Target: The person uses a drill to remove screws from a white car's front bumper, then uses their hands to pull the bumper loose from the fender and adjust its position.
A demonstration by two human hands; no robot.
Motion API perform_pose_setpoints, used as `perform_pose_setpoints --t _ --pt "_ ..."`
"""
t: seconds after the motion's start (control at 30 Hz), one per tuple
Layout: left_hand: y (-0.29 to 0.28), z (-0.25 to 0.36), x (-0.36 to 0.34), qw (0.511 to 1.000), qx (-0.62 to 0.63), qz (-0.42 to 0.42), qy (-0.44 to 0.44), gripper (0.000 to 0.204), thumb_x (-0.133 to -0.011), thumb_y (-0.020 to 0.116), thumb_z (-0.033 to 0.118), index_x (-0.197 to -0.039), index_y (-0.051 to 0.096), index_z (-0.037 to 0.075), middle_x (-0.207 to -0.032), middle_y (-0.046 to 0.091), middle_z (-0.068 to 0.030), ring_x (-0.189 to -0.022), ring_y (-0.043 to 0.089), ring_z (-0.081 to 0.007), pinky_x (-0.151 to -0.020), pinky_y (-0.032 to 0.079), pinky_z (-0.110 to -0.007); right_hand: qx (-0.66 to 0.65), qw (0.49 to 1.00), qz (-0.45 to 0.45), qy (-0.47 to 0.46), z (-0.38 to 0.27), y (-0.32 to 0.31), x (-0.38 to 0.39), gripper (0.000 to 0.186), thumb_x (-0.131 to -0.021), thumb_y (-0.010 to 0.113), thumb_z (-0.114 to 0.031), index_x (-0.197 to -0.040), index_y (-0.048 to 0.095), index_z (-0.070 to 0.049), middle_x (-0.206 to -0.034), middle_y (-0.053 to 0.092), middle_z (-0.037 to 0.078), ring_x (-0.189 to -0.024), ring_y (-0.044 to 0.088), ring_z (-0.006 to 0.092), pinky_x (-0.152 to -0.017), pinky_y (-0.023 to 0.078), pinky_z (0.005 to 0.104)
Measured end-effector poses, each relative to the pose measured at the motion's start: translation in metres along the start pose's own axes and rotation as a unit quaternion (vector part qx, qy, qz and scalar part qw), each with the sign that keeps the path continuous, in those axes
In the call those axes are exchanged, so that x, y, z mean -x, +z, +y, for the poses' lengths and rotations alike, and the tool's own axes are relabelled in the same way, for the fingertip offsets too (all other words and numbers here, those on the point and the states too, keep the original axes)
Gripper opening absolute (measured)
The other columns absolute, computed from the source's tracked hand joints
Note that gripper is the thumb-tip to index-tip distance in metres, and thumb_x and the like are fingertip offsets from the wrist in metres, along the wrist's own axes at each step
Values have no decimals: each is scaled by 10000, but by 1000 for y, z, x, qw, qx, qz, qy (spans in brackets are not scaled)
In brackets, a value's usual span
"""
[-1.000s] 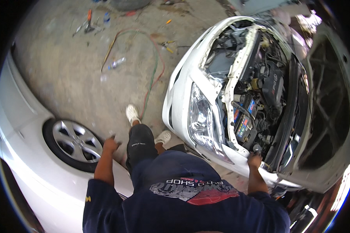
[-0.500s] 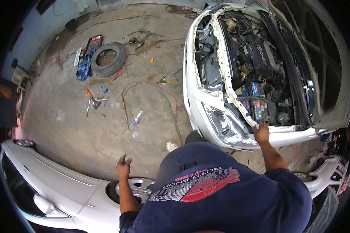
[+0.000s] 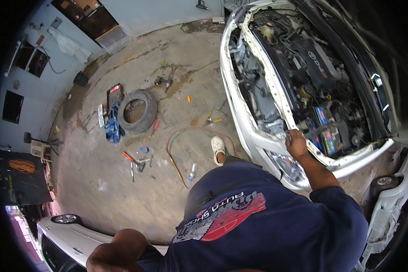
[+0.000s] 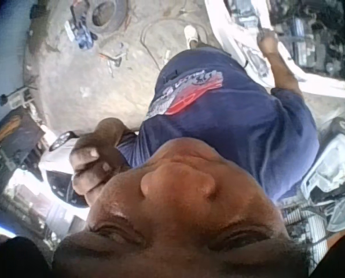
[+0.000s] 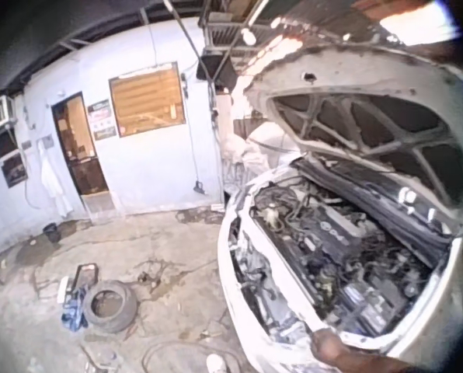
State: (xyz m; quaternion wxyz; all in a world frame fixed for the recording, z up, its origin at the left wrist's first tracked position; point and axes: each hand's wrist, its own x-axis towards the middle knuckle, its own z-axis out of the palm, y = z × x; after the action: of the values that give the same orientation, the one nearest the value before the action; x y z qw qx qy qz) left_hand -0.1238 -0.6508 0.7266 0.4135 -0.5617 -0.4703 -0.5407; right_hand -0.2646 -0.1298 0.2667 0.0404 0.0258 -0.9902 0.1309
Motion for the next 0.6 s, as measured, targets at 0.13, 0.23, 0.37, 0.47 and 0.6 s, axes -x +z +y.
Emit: perform_pose_setpoints --t 0.13,0.23,0.37,0.47,0.6 --pt "-71 -37 -1 940 -232 -102 -229 265 -805 838 184 -1003 667 147 -977 546 -39 -999 606 -305 -766 563 -491 -48 998 -29 24 -64 31 -108 362 -944 713 -203 -1254 633 -35 -1234 651 211 -1212 597 423 -1043 510 496" --pt "-113 -111 8 968 -183 -91 -142 286 -819 825 211 -1050 674 137 -961 541 -50 -972 605 -325 -722 581 -496 -74 996 -10 -46 -122 33 -188 357 -953 711 -203 -1262 641 -38 -1231 658 215 -1221 596 427 -1066 495 497" --pt "-156 -234 13 953 -173 -208 -137 357 -874 800 280 -1190 686 160 -949 548 -70 -910 584 -314 -726 597 -509 -114 992 37 -32 -170 13 -293 326 -949 721 -190 -1228 679 -27 -1263 674 234 -1218 614 446 -1077 495 499" --pt "-209 -319 41 948 -180 -197 -173 420 -929 765 292 -1316 667 162 -980 572 -105 -877 566 -312 -764 595 -542 -198 978 72 5 -178 47 -346 350 -918 727 -153 -1239 719 -13 -1293 690 225 -1241 631 423 -1083 503 487" --pt "-283 -428 58 964 -104 -151 -193 530 -935 782 201 -1406 603 34 -1045 574 -180 -921 601 -337 -823 590 -549 -227 937 64 -257 -339 39 -477 456 -936 715 -267 -1341 680 -59 -1345 680 182 -1301 607 396 -1071 514 503"
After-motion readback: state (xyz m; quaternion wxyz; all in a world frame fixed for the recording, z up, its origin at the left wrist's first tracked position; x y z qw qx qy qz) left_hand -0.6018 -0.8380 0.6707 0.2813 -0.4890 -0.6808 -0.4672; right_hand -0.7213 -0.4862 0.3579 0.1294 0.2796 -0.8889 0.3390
